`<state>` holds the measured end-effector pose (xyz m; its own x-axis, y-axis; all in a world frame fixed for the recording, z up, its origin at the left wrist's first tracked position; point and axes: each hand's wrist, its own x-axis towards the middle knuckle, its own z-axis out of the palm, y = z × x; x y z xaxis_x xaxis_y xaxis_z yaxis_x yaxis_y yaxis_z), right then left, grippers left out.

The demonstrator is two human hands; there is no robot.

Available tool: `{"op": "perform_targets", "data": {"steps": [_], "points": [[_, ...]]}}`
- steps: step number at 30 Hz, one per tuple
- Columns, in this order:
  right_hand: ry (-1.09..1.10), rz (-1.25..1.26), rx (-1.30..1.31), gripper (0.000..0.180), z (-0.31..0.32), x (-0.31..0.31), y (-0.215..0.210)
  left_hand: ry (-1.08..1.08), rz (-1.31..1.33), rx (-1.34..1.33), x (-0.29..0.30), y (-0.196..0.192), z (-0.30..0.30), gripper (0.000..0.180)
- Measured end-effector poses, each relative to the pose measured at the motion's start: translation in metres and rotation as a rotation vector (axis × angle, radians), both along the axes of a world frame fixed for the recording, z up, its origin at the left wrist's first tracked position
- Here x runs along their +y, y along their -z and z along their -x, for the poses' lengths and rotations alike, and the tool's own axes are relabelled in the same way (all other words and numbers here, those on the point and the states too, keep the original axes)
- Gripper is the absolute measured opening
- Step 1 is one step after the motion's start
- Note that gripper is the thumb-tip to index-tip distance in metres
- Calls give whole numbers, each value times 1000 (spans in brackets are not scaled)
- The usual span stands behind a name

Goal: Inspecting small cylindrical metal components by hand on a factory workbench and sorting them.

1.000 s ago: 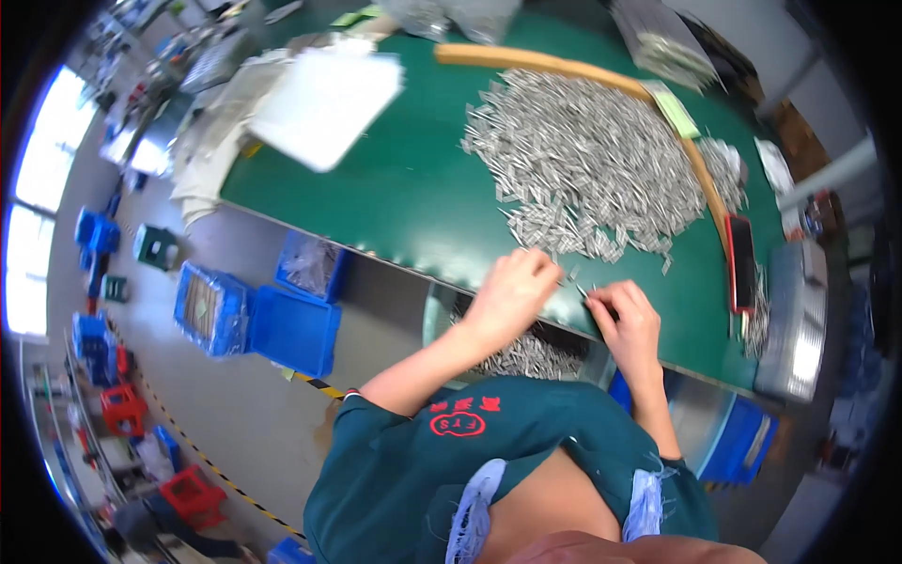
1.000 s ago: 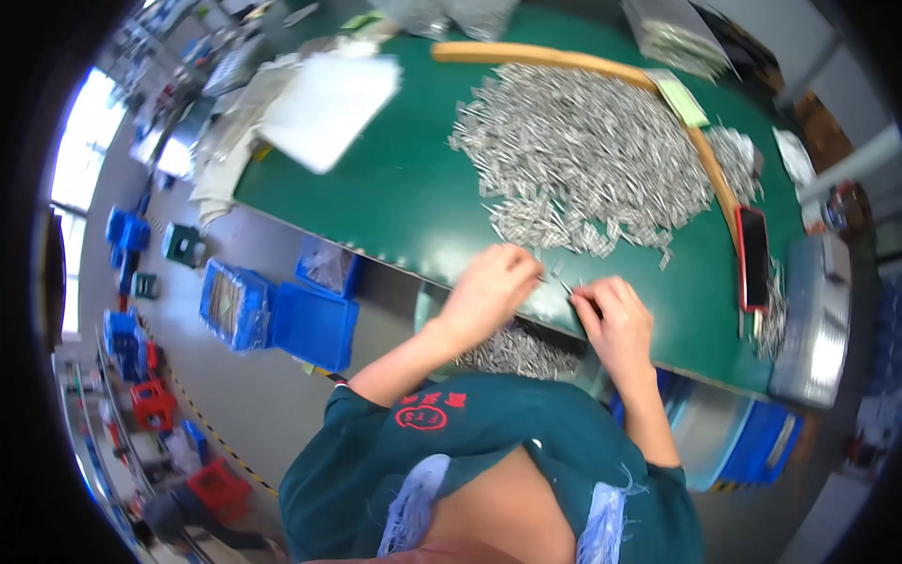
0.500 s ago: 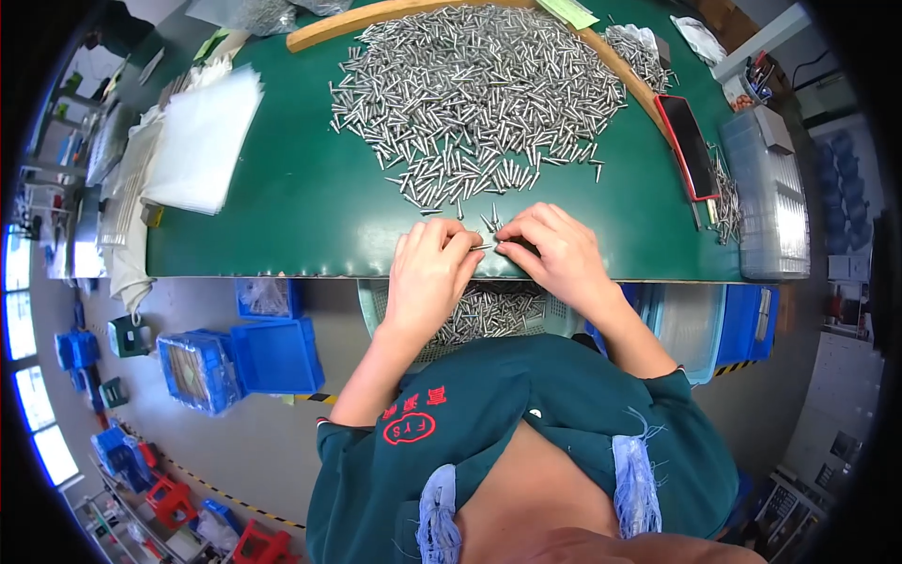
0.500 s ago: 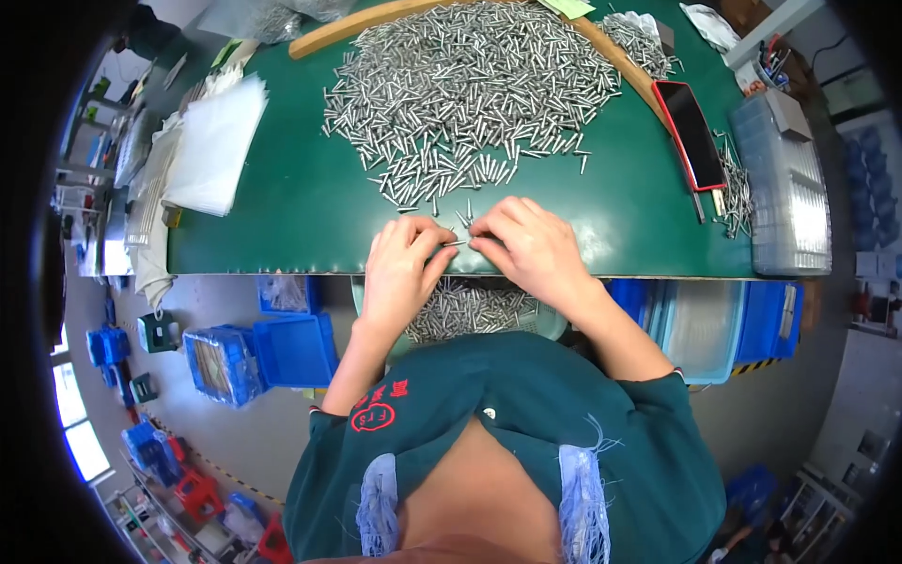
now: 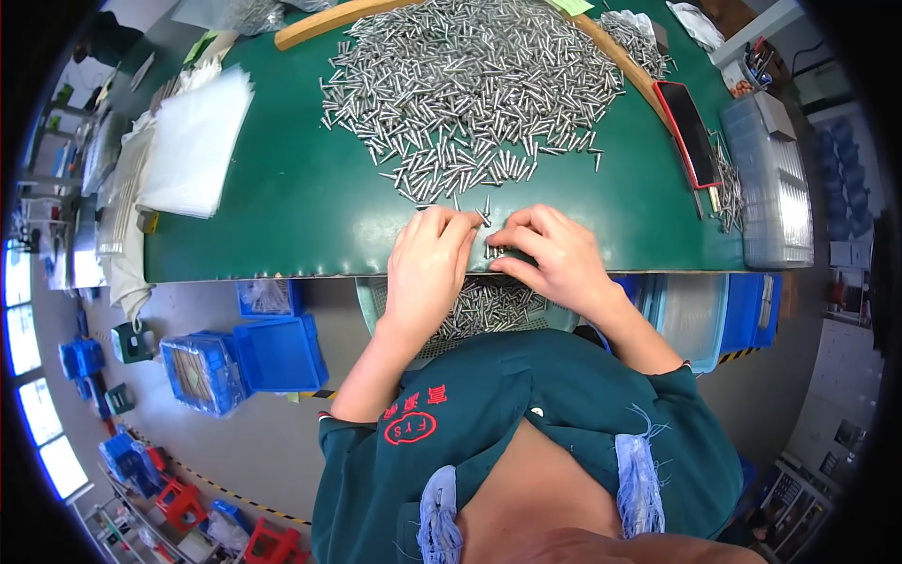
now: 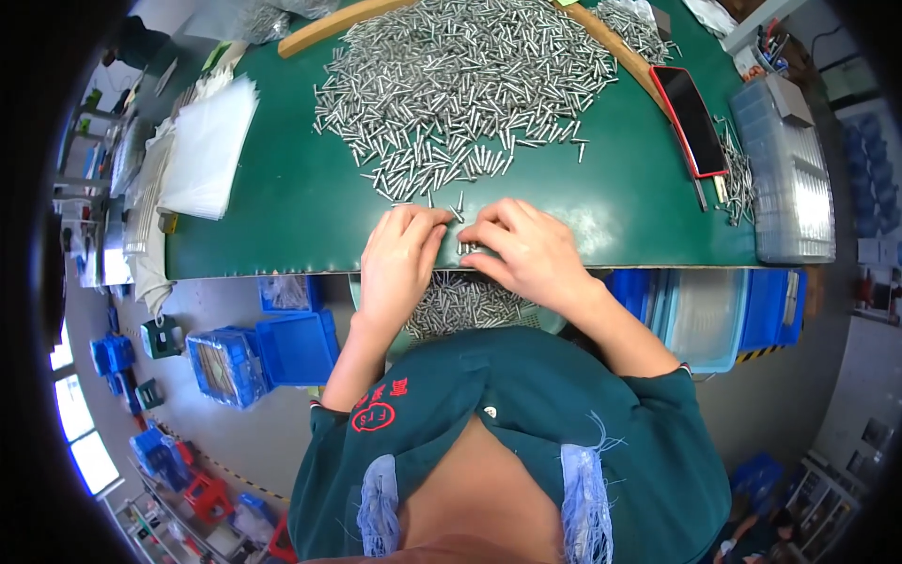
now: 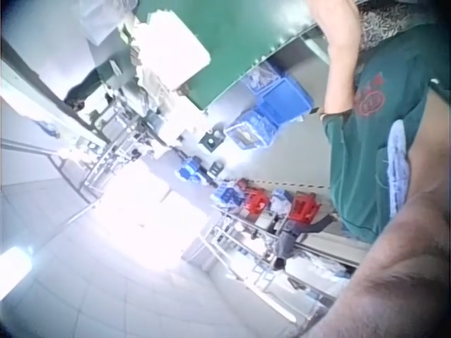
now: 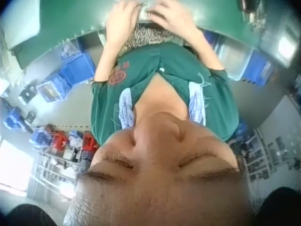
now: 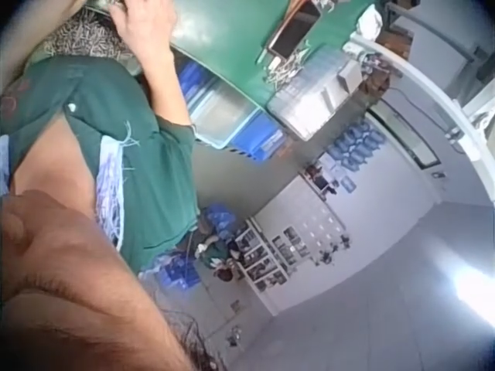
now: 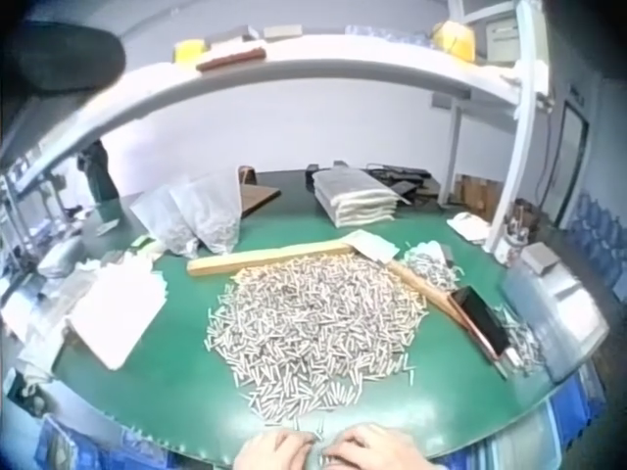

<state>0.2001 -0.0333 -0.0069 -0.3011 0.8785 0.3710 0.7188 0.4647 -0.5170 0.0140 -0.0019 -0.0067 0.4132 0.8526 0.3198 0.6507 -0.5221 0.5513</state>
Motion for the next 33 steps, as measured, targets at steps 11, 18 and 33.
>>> {"op": "perform_targets", "data": {"steps": [11,18,33], "points": [[26,-16,-28,19,-5,-3,6,50,-27,78,1,-1,7,11],[36,69,-2,28,-7,-2,-5,143,49,-2,-8,-3,7,17],[-4,55,-40,25,-10,1,-9,154,48,29,-25,-8,16,30]]}}
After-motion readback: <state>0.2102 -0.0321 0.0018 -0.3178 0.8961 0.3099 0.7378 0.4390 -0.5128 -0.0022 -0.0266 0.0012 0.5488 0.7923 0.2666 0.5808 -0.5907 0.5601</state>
